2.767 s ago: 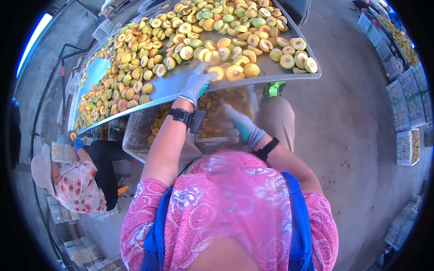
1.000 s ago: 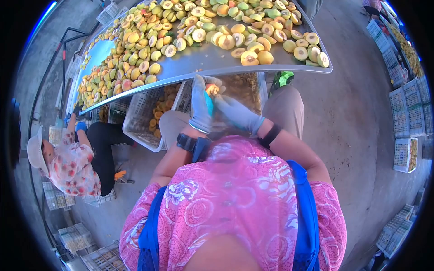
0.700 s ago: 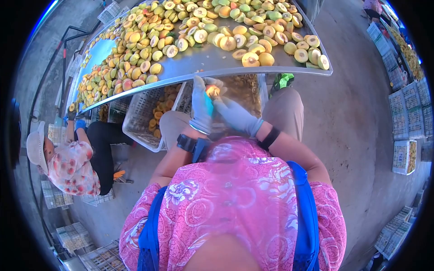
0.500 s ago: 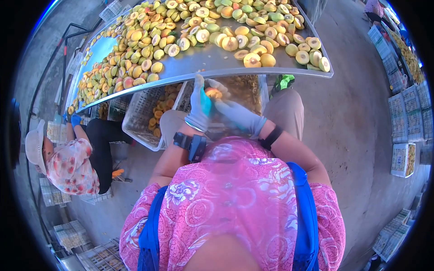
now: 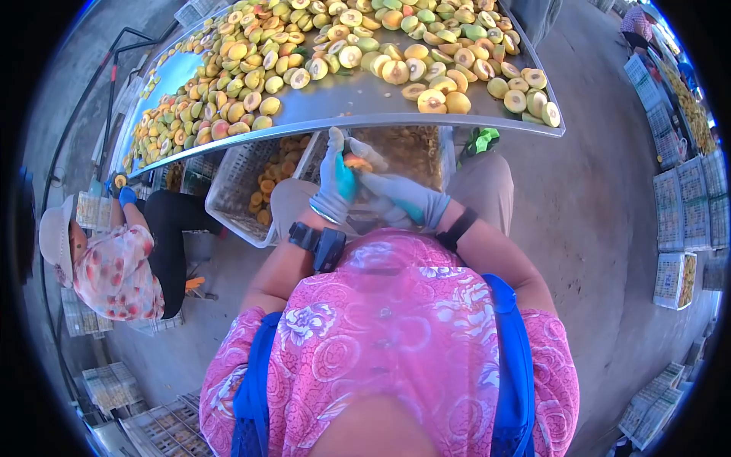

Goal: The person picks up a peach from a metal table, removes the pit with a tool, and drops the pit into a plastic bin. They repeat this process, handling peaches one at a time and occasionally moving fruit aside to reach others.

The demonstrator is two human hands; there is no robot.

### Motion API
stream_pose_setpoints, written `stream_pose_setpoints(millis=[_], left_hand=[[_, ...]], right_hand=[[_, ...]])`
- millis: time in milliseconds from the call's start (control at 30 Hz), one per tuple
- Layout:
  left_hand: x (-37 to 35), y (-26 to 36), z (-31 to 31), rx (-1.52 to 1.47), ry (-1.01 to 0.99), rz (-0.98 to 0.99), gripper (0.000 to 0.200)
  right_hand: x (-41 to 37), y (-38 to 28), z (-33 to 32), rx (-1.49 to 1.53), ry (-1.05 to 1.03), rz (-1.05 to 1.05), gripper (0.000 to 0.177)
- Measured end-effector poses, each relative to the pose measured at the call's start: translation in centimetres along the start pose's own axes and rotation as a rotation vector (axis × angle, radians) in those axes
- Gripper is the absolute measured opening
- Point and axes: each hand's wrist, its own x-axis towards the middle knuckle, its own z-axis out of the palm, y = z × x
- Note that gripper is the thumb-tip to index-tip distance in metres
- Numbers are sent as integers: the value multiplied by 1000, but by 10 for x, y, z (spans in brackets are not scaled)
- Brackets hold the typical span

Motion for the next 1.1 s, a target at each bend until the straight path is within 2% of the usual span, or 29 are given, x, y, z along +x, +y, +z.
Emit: stream_pose_setpoints(millis=[67, 133, 233, 267, 300, 433, 467, 533, 567, 600, 633, 667, 733, 767, 833, 900, 933, 1000, 1033, 1067, 1100], left_hand=[[0, -3, -5, -77, -5, 27, 66], [-2, 3, -11, 353, -108, -7, 66], [-6, 11, -6, 217, -130, -22, 66], [-8, 13, -4, 214, -127, -18, 66], [-10, 15, -3, 79, -174, -35, 65], [-17, 13, -1, -304, -253, -47, 60], [-14, 10, -3, -309, -252, -36, 60], [-12, 5, -14, -356, -381, 65, 56], [-20, 8, -13, -353, -369, 76, 56], [-26, 11, -8, -437, -239, 28, 54], [-29, 15, -4, -523, -113, -24, 51], [-23, 9, -13, -527, -118, -14, 51], [-7, -12, -39, -1108, -381, -106, 42], [-10, -5, -40, -1110, -383, -100, 42], [-16, 9, -45, -837, 52, 108, 40], [-17, 36, -69, -993, -80, 220, 39], [-19, 53, -81, -769, 110, 264, 37], [-9, 72, -124, -281, 447, 421, 33], [1, 70, -146, -15, 599, 531, 31], [2, 69, -149, -22, 601, 535, 31], [0, 68, -152, 177, 603, 607, 29]], right_hand=[[0, 2, -1, 0, 0, 14, 36], [-1, 3, -1, -6, -2, 31, 37], [-1, 6, 1, -6, -43, 12, 36], [1, 7, 0, 89, -142, 36, 35], [3, 8, -1, 184, -239, 60, 35], [7, 10, 1, 238, -288, 104, 32], [9, 10, 1, 263, -313, 106, 32], [15, 13, 5, 285, -355, 122, 32], [18, 13, 6, 326, -447, 126, 32], [19, 10, 7, 360, -533, 126, 32], [19, 10, 7, 349, -533, 129, 32], [20, 12, 6, 352, -509, 117, 32], [21, 13, 11, 353, -486, 109, 33], [21, 12, 16, 410, -546, 160, 34], [20, 9, 25, 469, -602, 206, 36], [17, 4, 34, 107, -178, 59, 30], [20, 3, 34, 103, -170, 59, 30], [33, -2, 29, -544, 324, -183, 24], [43, -2, 14, -555, 326, -182, 24], [59, 1, -6, -905, 413, -488, 23], [65, -1, -10, -1249, 487, -803, 21]])
